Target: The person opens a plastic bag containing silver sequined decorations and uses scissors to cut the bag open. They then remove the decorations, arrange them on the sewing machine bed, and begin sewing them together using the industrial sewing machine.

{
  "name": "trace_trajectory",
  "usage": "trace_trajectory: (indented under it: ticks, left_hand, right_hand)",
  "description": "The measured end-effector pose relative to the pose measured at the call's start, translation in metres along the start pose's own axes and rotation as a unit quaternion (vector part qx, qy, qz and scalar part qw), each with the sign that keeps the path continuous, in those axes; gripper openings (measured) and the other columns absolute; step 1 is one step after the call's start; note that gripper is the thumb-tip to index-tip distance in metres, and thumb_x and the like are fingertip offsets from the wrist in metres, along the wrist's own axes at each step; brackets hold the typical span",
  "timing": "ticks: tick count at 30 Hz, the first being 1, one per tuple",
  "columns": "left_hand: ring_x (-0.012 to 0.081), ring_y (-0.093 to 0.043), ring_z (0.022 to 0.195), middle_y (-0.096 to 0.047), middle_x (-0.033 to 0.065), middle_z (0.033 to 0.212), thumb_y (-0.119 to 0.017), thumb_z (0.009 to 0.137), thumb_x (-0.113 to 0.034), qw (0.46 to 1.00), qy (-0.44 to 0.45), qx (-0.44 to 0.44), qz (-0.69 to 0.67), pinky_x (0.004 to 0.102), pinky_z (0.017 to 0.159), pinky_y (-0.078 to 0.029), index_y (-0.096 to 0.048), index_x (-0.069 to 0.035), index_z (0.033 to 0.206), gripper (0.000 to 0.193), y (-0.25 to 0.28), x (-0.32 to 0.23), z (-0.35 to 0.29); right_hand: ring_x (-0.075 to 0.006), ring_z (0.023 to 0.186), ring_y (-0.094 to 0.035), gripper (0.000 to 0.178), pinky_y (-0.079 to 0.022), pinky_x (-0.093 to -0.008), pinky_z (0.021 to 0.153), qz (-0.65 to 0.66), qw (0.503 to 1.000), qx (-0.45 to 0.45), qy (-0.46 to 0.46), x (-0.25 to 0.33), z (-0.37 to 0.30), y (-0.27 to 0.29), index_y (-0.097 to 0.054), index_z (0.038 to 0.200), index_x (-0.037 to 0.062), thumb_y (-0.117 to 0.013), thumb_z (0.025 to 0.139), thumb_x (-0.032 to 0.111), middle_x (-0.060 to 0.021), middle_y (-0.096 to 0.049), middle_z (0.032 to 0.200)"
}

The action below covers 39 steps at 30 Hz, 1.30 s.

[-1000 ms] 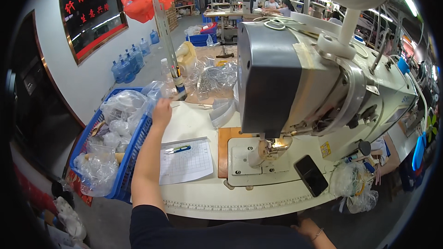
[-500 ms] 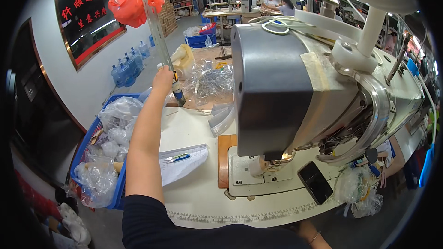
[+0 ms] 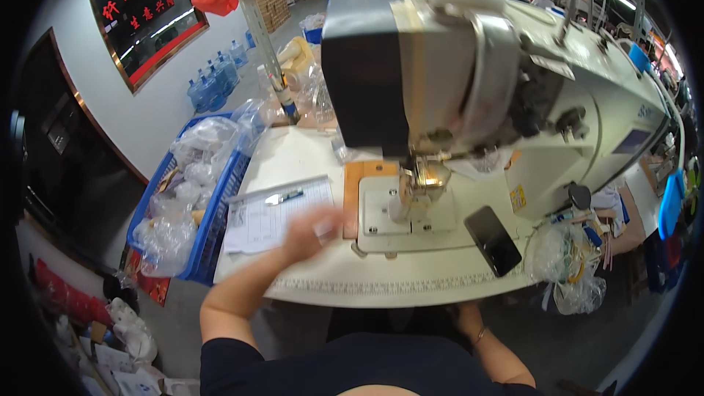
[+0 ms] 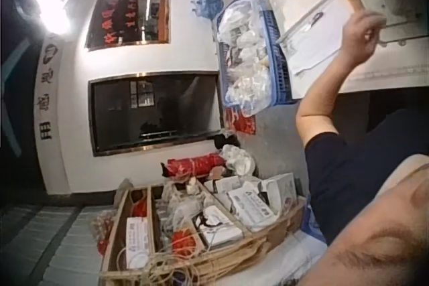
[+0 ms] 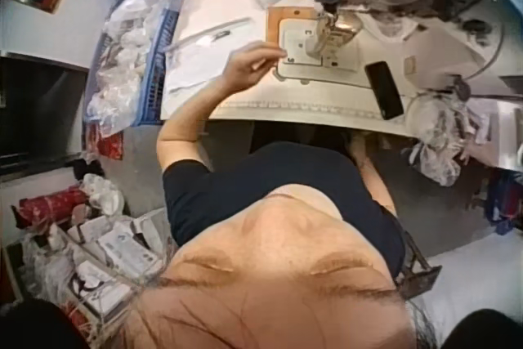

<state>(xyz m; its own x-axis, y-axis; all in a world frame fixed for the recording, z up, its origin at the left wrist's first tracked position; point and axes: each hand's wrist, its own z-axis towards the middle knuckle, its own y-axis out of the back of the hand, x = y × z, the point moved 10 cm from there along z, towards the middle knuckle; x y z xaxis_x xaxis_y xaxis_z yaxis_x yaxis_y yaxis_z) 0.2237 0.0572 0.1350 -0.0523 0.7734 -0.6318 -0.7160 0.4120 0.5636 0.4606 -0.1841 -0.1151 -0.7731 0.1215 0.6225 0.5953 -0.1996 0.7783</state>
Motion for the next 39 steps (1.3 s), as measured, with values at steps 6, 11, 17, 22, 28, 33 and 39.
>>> trace_trajectory:
  ticks: [6,11,17,22,28,33,39]
  left_hand:
    - [0.0254,-0.06,0.097,-0.063,0.0067,0.103,-0.053,0.082,-0.011,0.959,0.121,0.177,0.184,0.0377,0.085,-0.047,-0.06,-0.014,0.109,0.028,-0.175,0.015,-0.207]
    - [0.029,-0.059,0.09,-0.065,0.0087,0.093,-0.061,0.081,-0.018,0.964,0.201,0.005,0.174,0.0403,0.082,-0.046,-0.066,-0.01,0.087,0.011,-0.161,0.047,-0.261]
    - [0.0328,-0.061,0.082,-0.064,0.0129,0.086,-0.06,0.083,-0.017,0.96,0.206,0.033,0.186,0.0412,0.072,-0.049,-0.063,-0.006,0.083,0.011,-0.169,0.047,-0.263]
    - [0.0306,-0.064,0.086,-0.066,0.014,0.089,-0.055,0.09,-0.023,0.9,0.36,0.245,-0.007,0.0372,0.075,-0.05,-0.062,-0.004,0.093,0.021,-0.167,0.04,-0.311]
    - [0.0141,-0.06,0.096,-0.066,0.0062,0.098,-0.056,0.09,-0.016,0.85,0.255,0.416,-0.2,0.0276,0.087,-0.045,-0.061,-0.005,0.109,0.022,-0.128,-0.044,-0.188]
    - [0.0155,-0.06,0.096,-0.065,0.0089,0.097,-0.054,0.091,-0.014,0.914,0.195,0.18,-0.307,0.0281,0.086,-0.047,-0.057,0.001,0.111,0.025,-0.081,0.006,-0.009]
    - [0.0178,-0.055,0.105,-0.053,0.0123,0.118,-0.06,0.088,-0.024,0.859,0.331,0.019,-0.39,0.03,0.086,-0.047,-0.042,-0.001,0.127,0.049,-0.077,0.121,0.069]
  right_hand:
    - [-0.0392,0.072,-0.061,0.018,-0.049,-0.0427,0.064,-0.001,0.998,-0.028,-0.055,-0.003,-0.014,-0.004,-0.057,0.085,0.0013,-0.063,0.081,0.017,-0.0201,-0.061,0.072]
    - [-0.038,0.078,-0.061,0.019,-0.048,-0.0442,0.068,0.016,0.972,0.201,-0.118,0.023,-0.103,-0.013,-0.055,0.085,0.0033,-0.06,0.084,0.022,-0.0185,-0.063,0.077]
    - [-0.0355,0.085,-0.062,0.024,-0.049,-0.0413,0.075,-0.076,0.976,0.186,-0.079,0.042,-0.095,-0.012,-0.058,0.094,0.0026,-0.058,0.086,0.025,-0.0182,-0.065,0.087]
    - [-0.0204,0.101,-0.06,0.037,-0.046,-0.031,0.089,0.141,0.903,0.388,0.121,0.125,-0.042,0.062,-0.058,0.115,0.0054,-0.059,0.089,0.032,-0.0101,-0.064,0.107]
    - [-0.014,0.075,-0.062,0.021,-0.049,-0.028,0.069,0.123,0.99,-0.064,0.003,0.057,0.212,0.183,-0.065,0.09,0.0006,-0.058,0.086,0.02,-0.0074,-0.066,0.085]
    - [-0.0228,0.069,-0.063,0.017,-0.049,-0.0346,0.066,-0.448,0.723,-0.485,0.204,-0.071,0.313,0.213,-0.066,0.094,0.0037,-0.058,0.08,0.007,-0.0116,-0.066,0.08]
    - [-0.0238,0.071,-0.062,0.017,-0.048,-0.0351,0.067,-0.244,0.915,-0.311,-0.078,-0.01,0.342,0.234,-0.065,0.094,0.0036,-0.058,0.079,0.008,-0.0121,-0.066,0.081]
